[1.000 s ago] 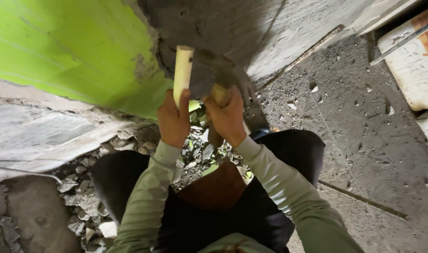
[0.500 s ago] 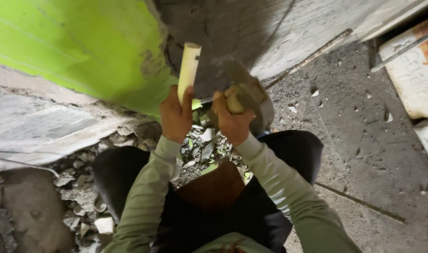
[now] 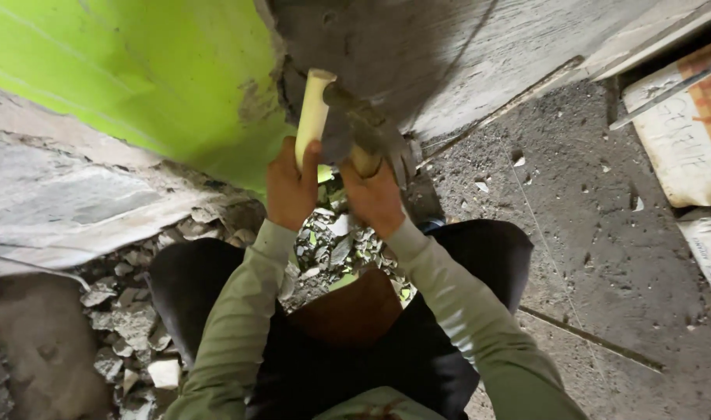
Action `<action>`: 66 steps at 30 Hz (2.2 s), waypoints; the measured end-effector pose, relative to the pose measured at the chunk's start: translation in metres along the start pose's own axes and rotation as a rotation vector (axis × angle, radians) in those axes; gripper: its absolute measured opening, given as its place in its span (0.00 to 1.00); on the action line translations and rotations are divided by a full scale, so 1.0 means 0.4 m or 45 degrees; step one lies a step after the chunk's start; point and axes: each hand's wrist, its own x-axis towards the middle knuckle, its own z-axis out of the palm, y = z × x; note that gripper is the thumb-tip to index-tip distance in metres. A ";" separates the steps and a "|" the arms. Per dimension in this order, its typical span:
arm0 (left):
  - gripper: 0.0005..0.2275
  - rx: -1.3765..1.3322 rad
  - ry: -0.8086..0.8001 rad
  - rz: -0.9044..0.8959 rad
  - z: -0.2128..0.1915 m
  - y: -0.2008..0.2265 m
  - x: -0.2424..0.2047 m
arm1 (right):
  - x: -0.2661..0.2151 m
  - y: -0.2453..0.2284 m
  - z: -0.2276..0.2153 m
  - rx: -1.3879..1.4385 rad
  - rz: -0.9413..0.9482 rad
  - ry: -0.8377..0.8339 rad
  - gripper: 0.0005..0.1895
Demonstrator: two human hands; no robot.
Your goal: Use a hammer and chisel to chip a channel into a concrete wall.
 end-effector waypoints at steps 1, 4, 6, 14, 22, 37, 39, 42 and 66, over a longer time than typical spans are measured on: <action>0.22 -0.001 0.001 0.010 0.000 0.000 0.005 | 0.013 0.015 -0.020 0.006 -0.006 0.005 0.26; 0.22 0.087 -0.022 0.073 -0.009 -0.030 0.014 | 0.033 0.049 -0.055 -0.021 -0.310 0.093 0.19; 0.22 0.411 0.027 0.144 -0.014 -0.075 0.015 | 0.024 0.058 -0.068 0.072 -0.115 0.067 0.18; 0.19 0.034 -0.140 0.160 -0.037 -0.061 -0.014 | -0.020 -0.050 -0.111 0.303 -0.364 0.299 0.08; 0.16 -0.137 -0.105 0.112 -0.047 -0.102 -0.022 | -0.004 0.015 -0.084 0.387 -0.614 0.187 0.11; 0.17 -0.287 -0.044 0.134 -0.036 -0.089 0.009 | 0.011 0.037 -0.083 0.035 -0.845 0.249 0.11; 0.17 -0.301 -0.045 0.144 -0.037 -0.080 0.014 | 0.008 0.039 -0.083 -0.004 -0.871 0.266 0.11; 0.18 -0.322 -0.046 0.154 -0.032 -0.072 0.018 | 0.009 0.048 -0.083 -0.063 -0.907 0.286 0.11; 0.08 -0.798 -0.112 -0.153 0.059 -0.109 0.063 | 0.020 0.025 -0.086 -0.752 -1.810 0.313 0.25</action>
